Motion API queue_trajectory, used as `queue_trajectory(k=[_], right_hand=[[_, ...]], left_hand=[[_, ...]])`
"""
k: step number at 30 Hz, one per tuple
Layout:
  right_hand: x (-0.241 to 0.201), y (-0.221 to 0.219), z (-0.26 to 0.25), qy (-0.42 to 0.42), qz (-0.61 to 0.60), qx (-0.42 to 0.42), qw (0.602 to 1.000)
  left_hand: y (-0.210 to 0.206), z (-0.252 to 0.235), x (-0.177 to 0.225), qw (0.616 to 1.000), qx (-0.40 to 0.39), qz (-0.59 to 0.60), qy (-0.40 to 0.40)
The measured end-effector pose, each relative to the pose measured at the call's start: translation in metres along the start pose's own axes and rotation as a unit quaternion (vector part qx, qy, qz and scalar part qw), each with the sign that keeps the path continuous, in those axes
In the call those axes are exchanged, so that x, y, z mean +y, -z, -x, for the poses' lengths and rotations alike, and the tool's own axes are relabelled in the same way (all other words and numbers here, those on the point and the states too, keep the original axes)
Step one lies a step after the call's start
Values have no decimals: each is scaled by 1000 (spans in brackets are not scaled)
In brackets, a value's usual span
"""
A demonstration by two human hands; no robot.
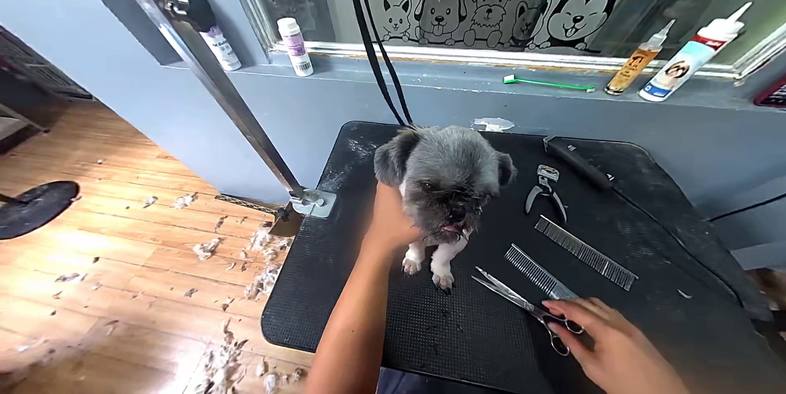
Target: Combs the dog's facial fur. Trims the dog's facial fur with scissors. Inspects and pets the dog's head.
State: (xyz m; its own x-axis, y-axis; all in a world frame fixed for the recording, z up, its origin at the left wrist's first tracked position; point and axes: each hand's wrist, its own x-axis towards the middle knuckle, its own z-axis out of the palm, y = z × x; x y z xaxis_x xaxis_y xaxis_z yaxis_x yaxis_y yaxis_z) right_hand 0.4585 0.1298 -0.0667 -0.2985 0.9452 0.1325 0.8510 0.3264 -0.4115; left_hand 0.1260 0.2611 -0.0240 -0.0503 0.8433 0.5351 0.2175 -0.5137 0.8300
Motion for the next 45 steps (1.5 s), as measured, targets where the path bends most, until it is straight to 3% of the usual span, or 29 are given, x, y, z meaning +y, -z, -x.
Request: queue_trajectory(k=[3, 8, 12, 15, 17, 20, 21, 26, 27, 29, 32, 37, 39, 42, 45], right_hand=[[-40, 26, -34, 38, -207, 145, 967], [-90, 59, -95, 101, -420, 296, 852], [-106, 57, -112, 160, -431, 249, 853], [-109, 56, -123, 175, -428, 257, 848], [-111, 56, -130, 162, -495, 264, 812], [-119, 53, -138, 114, -602, 312, 726], [-123, 52, -140, 92, -608, 326, 718], [-121, 57, -147, 123, -493, 261, 821], [-121, 61, -151, 132, -502, 241, 820], [-120, 70, -158, 144, -573, 203, 781], [-129, 76, -172, 138, -609, 252, 739], [-143, 83, -198, 198, -422, 290, 836], [-149, 95, -206, 285, -335, 250, 863], [-164, 97, -221, 417, -252, 159, 859], [-164, 85, -235, 401, -242, 39, 883]], left_hand=[[0, -1, 0, 999, -3, 2, -43], [1, -4, -3, 997, -4, -15, -74], [5, -5, -5, 998, -2, -7, -58], [5, -6, -9, 997, -2, 8, -73], [4, -7, -11, 997, -6, 21, -80], [1, -7, -12, 997, -3, 18, -70], [1, -7, -11, 998, -2, 12, -67], [0, -11, -15, 996, 4, -11, -89], [1, -12, -16, 996, 6, -9, -89], [2, -13, -15, 996, 11, -3, -93], [1, -14, -16, 996, 16, 9, -90], [6, -13, -17, 996, 20, 18, -82], [6, -12, -16, 997, 18, 19, -75], [7, -9, -14, 997, 20, 24, -68], [8, -9, -12, 998, 18, 29, -57]])
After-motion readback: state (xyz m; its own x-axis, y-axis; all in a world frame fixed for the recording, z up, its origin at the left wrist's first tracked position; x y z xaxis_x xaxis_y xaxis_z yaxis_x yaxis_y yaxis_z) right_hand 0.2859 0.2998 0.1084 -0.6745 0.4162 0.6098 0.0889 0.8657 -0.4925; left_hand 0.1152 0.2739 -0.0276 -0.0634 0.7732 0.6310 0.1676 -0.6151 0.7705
